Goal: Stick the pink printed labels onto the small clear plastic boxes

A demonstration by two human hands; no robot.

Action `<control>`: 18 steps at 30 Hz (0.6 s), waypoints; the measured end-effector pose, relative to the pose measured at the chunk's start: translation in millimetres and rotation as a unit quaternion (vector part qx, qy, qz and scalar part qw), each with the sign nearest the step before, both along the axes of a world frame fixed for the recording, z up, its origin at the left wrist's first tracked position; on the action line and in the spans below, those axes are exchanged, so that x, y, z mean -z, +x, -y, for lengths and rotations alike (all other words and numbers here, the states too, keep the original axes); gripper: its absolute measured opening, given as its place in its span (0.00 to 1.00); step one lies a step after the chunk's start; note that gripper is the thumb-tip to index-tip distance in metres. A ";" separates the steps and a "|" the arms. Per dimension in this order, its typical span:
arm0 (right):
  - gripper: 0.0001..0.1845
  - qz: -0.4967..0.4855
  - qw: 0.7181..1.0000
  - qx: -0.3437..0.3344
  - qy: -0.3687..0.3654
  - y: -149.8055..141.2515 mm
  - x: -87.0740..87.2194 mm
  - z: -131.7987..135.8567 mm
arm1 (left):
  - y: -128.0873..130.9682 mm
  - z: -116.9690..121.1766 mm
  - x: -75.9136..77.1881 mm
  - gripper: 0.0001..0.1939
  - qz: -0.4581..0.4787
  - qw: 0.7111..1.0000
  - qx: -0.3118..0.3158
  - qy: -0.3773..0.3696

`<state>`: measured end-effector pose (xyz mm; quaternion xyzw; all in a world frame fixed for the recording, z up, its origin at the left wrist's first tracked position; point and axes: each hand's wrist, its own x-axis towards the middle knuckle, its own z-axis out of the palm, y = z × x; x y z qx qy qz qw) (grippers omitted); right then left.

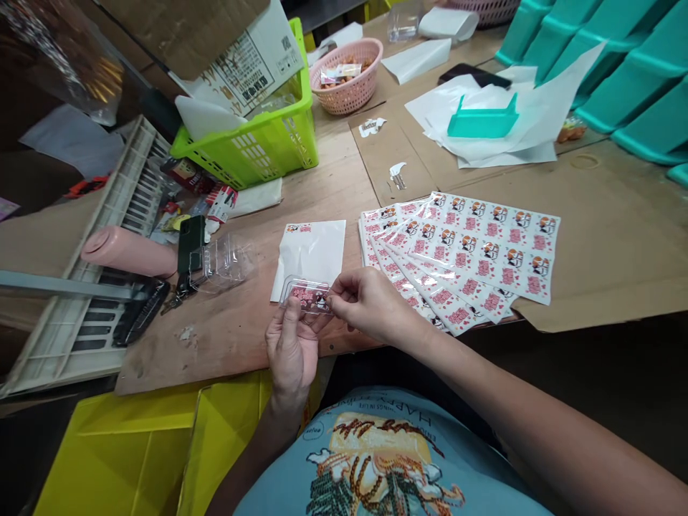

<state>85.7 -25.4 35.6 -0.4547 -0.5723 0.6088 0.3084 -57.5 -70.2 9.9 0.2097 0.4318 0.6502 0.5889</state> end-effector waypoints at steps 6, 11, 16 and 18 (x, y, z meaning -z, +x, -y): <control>0.09 0.028 0.999 0.028 0.030 -3.1 0.2 0.5 | 4.5 -0.3 -1.0 0.07 -0.024 0.999 -0.039 0.023; 0.13 0.125 0.982 0.069 0.123 -2.2 -5.8 8.9 | 12.3 5.4 -3.5 0.07 -0.045 0.997 -0.046 0.034; 0.12 0.270 0.901 0.129 0.315 8.5 -4.7 26.2 | 16.2 5.5 -8.0 0.08 -0.018 0.999 -0.041 0.018; 0.14 0.315 0.866 0.169 0.349 19.1 -2.0 28.7 | 13.3 4.4 -11.4 0.07 -0.011 0.998 -0.058 0.027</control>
